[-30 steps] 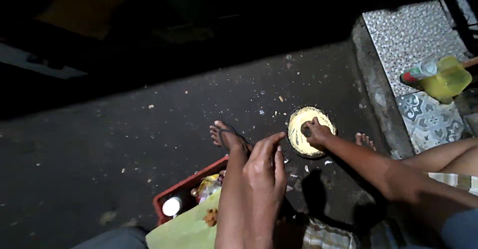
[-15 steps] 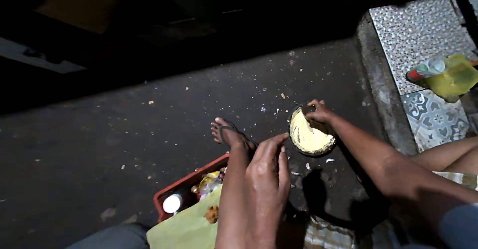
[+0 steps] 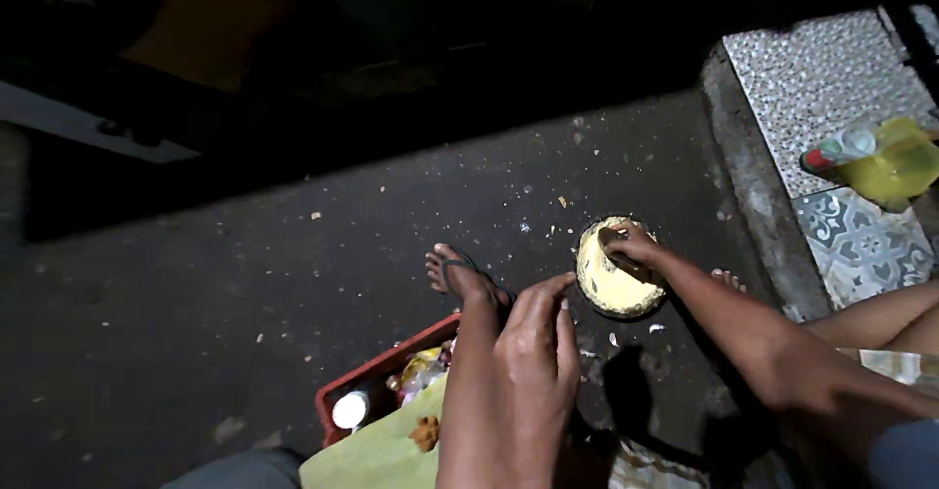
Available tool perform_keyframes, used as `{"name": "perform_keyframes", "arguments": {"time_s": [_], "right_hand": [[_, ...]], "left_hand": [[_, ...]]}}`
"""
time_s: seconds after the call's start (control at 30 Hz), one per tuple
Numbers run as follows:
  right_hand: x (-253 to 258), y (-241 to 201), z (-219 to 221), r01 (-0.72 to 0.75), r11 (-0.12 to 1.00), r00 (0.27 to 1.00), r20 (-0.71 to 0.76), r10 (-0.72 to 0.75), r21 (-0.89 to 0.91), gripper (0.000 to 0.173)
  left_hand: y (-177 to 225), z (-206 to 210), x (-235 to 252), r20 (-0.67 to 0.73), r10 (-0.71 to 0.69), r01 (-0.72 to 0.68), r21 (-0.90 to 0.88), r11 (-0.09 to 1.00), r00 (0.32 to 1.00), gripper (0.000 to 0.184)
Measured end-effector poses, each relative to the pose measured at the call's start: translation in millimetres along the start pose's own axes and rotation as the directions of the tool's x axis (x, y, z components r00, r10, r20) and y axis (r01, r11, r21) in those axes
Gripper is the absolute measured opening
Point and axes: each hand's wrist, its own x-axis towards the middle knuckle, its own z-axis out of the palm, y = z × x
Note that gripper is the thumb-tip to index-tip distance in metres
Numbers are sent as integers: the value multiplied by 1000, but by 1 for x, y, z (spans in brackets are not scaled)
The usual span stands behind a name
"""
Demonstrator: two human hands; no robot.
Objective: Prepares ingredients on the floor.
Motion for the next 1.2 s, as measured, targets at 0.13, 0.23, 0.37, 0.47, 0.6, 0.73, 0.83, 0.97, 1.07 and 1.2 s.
{"name": "perform_keyframes", "arguments": {"time_s": [0.13, 0.23, 0.37, 0.47, 0.6, 0.73, 0.83, 0.97, 1.07, 1.2], "right_hand": [[1, -13, 22, 13, 1000, 995, -94, -14, -17, 74], [-29, -9, 40, 151, 898, 985, 139, -102, -414, 70], [-49, 23, 49, 311, 711, 947, 271, -173, -631, 64], [-30, 20, 40, 213, 779, 976, 98, -192, -590, 60], [-4, -17, 0, 235, 797, 971, 174, -165, -557, 65], [4, -3, -38, 275, 733, 961, 150, -233, -622, 61], [-17, 46, -28, 181, 787, 983, 80, -167, -590, 64], [-40, 62, -1, 149, 773, 989, 98, -113, -617, 59], [-20, 51, -3, 192, 782, 980, 71, -186, -593, 57], [3, 13, -43, 253, 824, 966, 171, -191, -507, 62]], "left_hand": [[2, 1, -3, 1, -17, 17, -3, 1000, 1000, 27], [3, 0, 0, 7, 0, 0, -25, 1000, 1000, 28], [1, -4, -4, -10, -22, 22, -21, 1000, 1000, 28], [-2, -3, -7, -1, -31, 31, -9, 999, 1000, 27], [-1, -2, -4, 14, -13, 13, -12, 1000, 1000, 28], [0, -3, -6, 5, -21, 21, 0, 1000, 1000, 28], [2, -2, -5, 9, -38, 38, -22, 999, 999, 28], [4, 3, 1, 35, -12, 13, -25, 1000, 999, 27], [4, 11, 3, 75, -1, 0, 13, 1000, 997, 28], [1, 8, 3, 66, -14, 11, 47, 999, 998, 29]]}}
